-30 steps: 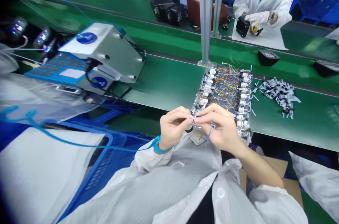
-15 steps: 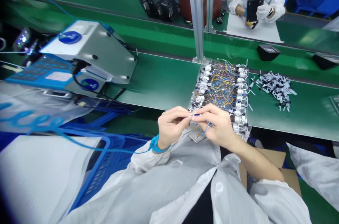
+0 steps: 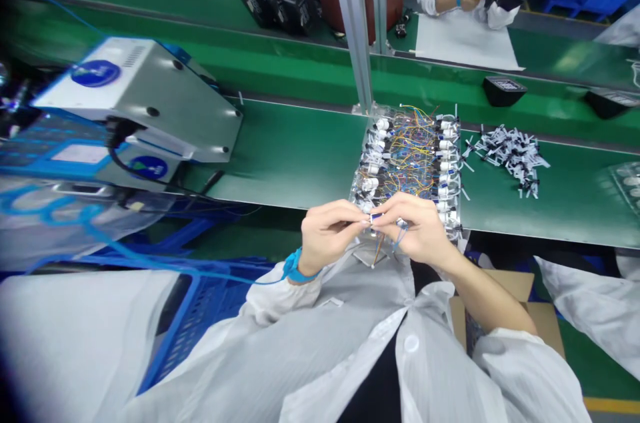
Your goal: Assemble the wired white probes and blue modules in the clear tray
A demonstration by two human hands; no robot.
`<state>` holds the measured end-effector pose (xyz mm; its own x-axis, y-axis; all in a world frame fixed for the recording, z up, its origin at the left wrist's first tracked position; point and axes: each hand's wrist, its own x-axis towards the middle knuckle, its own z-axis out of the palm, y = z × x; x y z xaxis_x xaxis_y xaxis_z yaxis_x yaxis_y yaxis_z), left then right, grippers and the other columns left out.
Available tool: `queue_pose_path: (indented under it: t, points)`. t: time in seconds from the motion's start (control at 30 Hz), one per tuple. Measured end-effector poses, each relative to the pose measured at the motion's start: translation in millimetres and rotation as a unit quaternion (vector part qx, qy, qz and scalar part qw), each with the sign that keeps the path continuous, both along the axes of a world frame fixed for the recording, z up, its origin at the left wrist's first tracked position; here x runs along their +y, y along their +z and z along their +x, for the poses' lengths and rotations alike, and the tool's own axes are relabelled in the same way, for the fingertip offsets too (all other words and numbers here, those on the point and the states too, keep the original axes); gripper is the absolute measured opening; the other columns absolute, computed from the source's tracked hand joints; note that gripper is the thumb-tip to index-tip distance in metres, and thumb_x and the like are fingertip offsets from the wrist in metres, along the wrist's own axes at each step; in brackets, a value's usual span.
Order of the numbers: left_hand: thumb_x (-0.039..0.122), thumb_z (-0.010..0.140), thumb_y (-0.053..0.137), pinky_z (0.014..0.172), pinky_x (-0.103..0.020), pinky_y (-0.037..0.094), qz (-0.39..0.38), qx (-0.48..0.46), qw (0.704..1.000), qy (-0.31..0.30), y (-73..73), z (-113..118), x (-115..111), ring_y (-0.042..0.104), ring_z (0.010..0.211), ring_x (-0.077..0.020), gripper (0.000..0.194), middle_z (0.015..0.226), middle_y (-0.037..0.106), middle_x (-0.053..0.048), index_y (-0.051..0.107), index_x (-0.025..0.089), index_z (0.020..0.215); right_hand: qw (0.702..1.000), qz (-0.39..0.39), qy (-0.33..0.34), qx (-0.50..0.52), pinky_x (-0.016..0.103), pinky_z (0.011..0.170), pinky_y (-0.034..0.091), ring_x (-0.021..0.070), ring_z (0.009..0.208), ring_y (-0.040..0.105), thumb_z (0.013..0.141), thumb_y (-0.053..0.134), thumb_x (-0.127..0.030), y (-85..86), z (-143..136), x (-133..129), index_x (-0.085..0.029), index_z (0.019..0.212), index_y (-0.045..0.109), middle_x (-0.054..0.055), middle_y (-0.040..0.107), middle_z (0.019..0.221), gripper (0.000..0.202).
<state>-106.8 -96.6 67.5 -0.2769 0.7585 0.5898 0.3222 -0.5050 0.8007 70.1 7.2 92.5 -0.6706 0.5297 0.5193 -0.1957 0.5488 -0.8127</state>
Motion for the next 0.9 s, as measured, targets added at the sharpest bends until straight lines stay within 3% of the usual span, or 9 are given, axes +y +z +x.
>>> queue_pose_path:
  t: [0.2, 0.3, 0.37, 0.47, 0.53, 0.6, 0.7, 0.8, 0.9]
  points:
    - [0.021, 0.090, 0.084, 0.059, -0.023, 0.057, -0.052, -0.035, 0.996, -0.066, 4.7, -9.1, 4.5, 0.074, 0.063, -0.0139, 0.006, 0.077, 0.081, -0.004, 0.081, 0.020, 0.085, 0.998, -0.059, 0.023, 0.003, 0.030, 0.076, 0.063, 0.0162, 0.084, 0.077, 0.088, 0.088, -0.020, -2.8, 0.7, 5.7, -0.025, 0.092, 0.083, 0.004, 0.082, 0.095, 0.009]
    - [0.026, 0.093, 0.083, 0.057, -0.024, 0.056, -0.101, -0.003, 0.986, -0.130, 17.0, -21.8, 13.4, 0.071, 0.060, -0.0138, 0.011, 0.073, 0.079, -0.004, 0.082, 0.019, 0.084, 0.996, -0.079, 0.050, 0.002, 0.030, 0.079, 0.063, 0.0167, 0.087, 0.077, 0.085, 0.091, -0.021, 6.9, -1.7, 14.1, -0.025, 0.091, 0.082, 0.004, 0.082, 0.094, 0.011]
    - [0.029, 0.094, 0.082, 0.058, -0.025, 0.056, -0.108, 0.002, 0.983, -0.150, 25.3, -30.4, 24.4, 0.071, 0.061, -0.0137, 0.014, 0.072, 0.078, -0.004, 0.081, 0.019, 0.084, 0.987, -0.147, 0.058, -0.014, 0.032, 0.081, 0.064, 0.0177, 0.089, 0.078, 0.084, 0.092, -0.026, 16.6, -4.8, 23.0, -0.024, 0.100, 0.080, 0.005, 0.081, 0.099, 0.020]
    - [0.036, 0.096, 0.080, 0.055, -0.023, 0.056, -0.074, -0.073, 0.987, -0.122, 32.2, -44.3, 52.9, 0.069, 0.057, -0.0119, 0.019, 0.070, 0.075, -0.001, 0.078, 0.019, 0.088, 0.937, -0.314, 0.133, -0.079, 0.034, 0.071, 0.065, 0.0189, 0.078, 0.078, 0.094, 0.081, -0.048, 33.6, -9.2, 46.8, -0.021, 0.122, 0.072, 0.009, 0.081, 0.106, 0.041]
    - [0.043, 0.096, 0.080, 0.053, -0.023, 0.056, -0.041, -0.122, 0.989, -0.074, 31.8, -56.8, 80.8, 0.067, 0.056, -0.0109, 0.024, 0.069, 0.071, 0.001, 0.076, 0.020, 0.090, 0.903, -0.358, 0.200, -0.130, 0.034, 0.059, 0.061, 0.0177, 0.060, 0.070, 0.099, 0.065, -0.065, 47.4, -11.4, 70.9, -0.018, 0.115, 0.072, 0.008, 0.079, 0.087, 0.050]
    - [0.052, 0.094, 0.080, 0.057, -0.025, 0.059, -0.005, -0.136, 0.990, -0.021, 27.5, -73.5, 114.5, 0.069, 0.060, -0.0118, 0.032, 0.072, 0.070, 0.001, 0.075, 0.021, 0.090, 0.909, -0.341, 0.201, -0.133, 0.033, 0.050, 0.052, 0.0141, 0.044, 0.055, 0.097, 0.060, -0.073, 64.8, -15.4, 99.4, -0.019, 0.093, 0.073, 0.001, 0.064, 0.058, 0.056]
    - [0.058, 0.094, 0.078, 0.069, -0.029, 0.064, 0.025, -0.119, 0.992, 0.024, 13.2, -103.2, 168.9, 0.074, 0.072, -0.0146, 0.037, 0.079, 0.073, 0.000, 0.076, 0.021, 0.094, 0.961, -0.253, 0.078, -0.084, 0.030, 0.048, 0.041, 0.0081, 0.041, 0.037, 0.091, 0.076, -0.062, 94.8, -30.8, 144.5, -0.021, 0.080, 0.068, -0.008, 0.035, 0.047, 0.043]
    - [0.052, 0.088, 0.085, 0.082, -0.033, 0.065, 0.007, -0.101, 0.995, -0.003, -10.4, -128.6, 216.3, 0.078, 0.084, -0.0183, 0.035, 0.088, 0.079, -0.004, 0.079, 0.018, 0.094, 0.981, -0.168, -0.029, -0.096, 0.025, 0.052, 0.035, 0.0040, 0.046, 0.033, 0.095, 0.077, -0.050, 115.8, -58.8, 188.6, -0.018, 0.081, 0.067, -0.009, 0.029, 0.054, 0.037]
    - [0.047, 0.083, 0.090, 0.086, -0.034, 0.064, -0.021, -0.128, 0.991, -0.011, -41.0, -143.5, 249.0, 0.078, 0.087, -0.0202, 0.033, 0.091, 0.081, -0.007, 0.080, 0.016, 0.093, 0.979, -0.134, -0.064, -0.142, 0.023, 0.053, 0.032, 0.0043, 0.050, 0.033, 0.095, 0.078, -0.045, 114.5, -90.5, 229.9, -0.016, 0.081, 0.067, -0.008, 0.030, 0.057, 0.035]
